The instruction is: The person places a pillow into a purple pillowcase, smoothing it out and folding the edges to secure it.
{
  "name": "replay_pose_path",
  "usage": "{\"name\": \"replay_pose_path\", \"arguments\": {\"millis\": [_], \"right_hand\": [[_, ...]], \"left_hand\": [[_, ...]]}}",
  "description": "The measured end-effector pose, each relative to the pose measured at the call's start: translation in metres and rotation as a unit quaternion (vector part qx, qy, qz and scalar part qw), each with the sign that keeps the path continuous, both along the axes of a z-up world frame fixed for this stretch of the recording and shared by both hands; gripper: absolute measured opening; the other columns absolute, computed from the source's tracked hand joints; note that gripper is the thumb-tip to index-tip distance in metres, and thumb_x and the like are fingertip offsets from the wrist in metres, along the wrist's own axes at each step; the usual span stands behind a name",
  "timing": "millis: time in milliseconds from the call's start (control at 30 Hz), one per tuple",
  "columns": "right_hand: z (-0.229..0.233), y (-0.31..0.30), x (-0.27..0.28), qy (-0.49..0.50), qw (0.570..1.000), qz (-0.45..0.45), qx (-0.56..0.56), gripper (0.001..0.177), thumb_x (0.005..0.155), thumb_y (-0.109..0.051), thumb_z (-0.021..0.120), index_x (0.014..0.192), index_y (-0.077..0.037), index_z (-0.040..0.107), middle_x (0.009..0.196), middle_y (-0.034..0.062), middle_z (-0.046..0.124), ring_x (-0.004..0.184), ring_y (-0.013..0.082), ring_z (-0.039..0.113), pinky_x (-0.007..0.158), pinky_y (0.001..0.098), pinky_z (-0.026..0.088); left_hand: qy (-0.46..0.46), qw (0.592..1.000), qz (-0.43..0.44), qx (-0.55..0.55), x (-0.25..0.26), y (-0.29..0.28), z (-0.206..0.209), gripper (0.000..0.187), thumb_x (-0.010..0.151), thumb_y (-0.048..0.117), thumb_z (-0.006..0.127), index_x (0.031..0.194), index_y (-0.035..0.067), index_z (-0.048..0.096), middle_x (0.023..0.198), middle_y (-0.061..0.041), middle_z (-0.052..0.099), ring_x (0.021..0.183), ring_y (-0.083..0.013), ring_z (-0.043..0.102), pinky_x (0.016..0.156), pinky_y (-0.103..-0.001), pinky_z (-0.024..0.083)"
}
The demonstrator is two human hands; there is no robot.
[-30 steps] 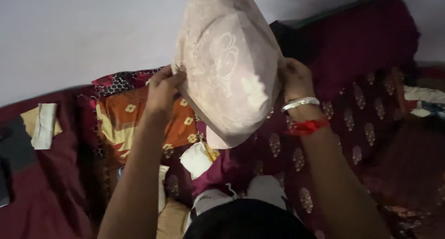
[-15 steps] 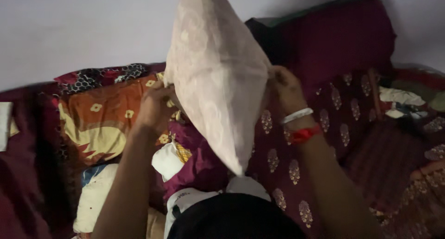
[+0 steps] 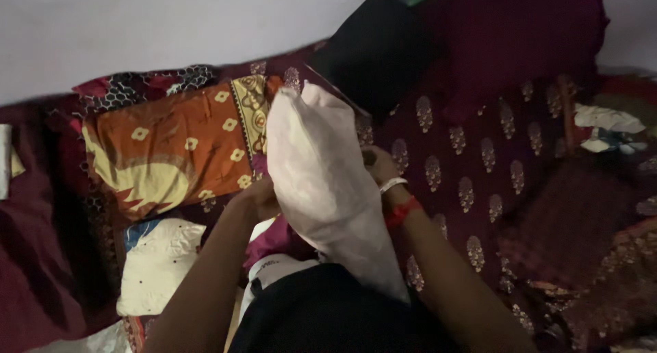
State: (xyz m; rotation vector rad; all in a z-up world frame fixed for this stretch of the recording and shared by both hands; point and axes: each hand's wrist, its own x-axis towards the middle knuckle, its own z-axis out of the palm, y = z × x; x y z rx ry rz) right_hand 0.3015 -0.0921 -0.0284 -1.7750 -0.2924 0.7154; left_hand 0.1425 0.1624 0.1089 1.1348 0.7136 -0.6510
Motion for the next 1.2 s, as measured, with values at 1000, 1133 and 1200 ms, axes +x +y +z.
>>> {"name": "replay_pose_path", "arguments": {"millis": [1000, 1133, 1200], "right_hand": [[0.185, 0.007, 0.031, -0.246, 0.958, -0.108, -0.097, 0.043, 0.1, -0.038, 0.074, 0.087, 0.003, 0.071, 0.075, 0.0045, 0.062, 0.069, 0.015, 0.054, 0.064, 0.035, 0.047], [0.207, -0.013, 0.026, -0.18, 0.966, -0.16, -0.097, 0.039, 0.101, -0.038, 0.069, 0.097, 0.001, 0.071, 0.079, 0.0019, 0.062, 0.07, 0.0133, 0.055, 0.064, 0.0322, 0.047], [0.216, -0.015, 0.025, -0.223, 0.961, -0.157, -0.057, 0.034, 0.096, -0.034, 0.064, 0.11, -0.006, 0.076, 0.086, -0.0039, 0.073, 0.076, 0.0096, 0.068, 0.068, 0.028, 0.054]], "left_hand": [[-0.236, 0.906, 0.207, 0.285, 0.047, 0.07, 0.013, 0.03, 0.107, 0.019, 0.058, 0.101, -0.006, 0.075, 0.076, -0.006, 0.065, 0.064, -0.0127, 0.054, 0.055, -0.031, 0.043], [-0.223, 0.907, 0.251, 0.254, 0.03, 0.091, 0.027, 0.029, 0.105, 0.019, 0.06, 0.101, -0.006, 0.073, 0.077, -0.002, 0.067, 0.063, -0.009, 0.058, 0.057, -0.026, 0.049], [-0.213, 0.909, 0.275, 0.23, 0.03, 0.095, 0.033, 0.026, 0.103, 0.019, 0.06, 0.103, -0.004, 0.074, 0.076, 0.001, 0.07, 0.062, -0.0068, 0.061, 0.057, -0.024, 0.052]]}}
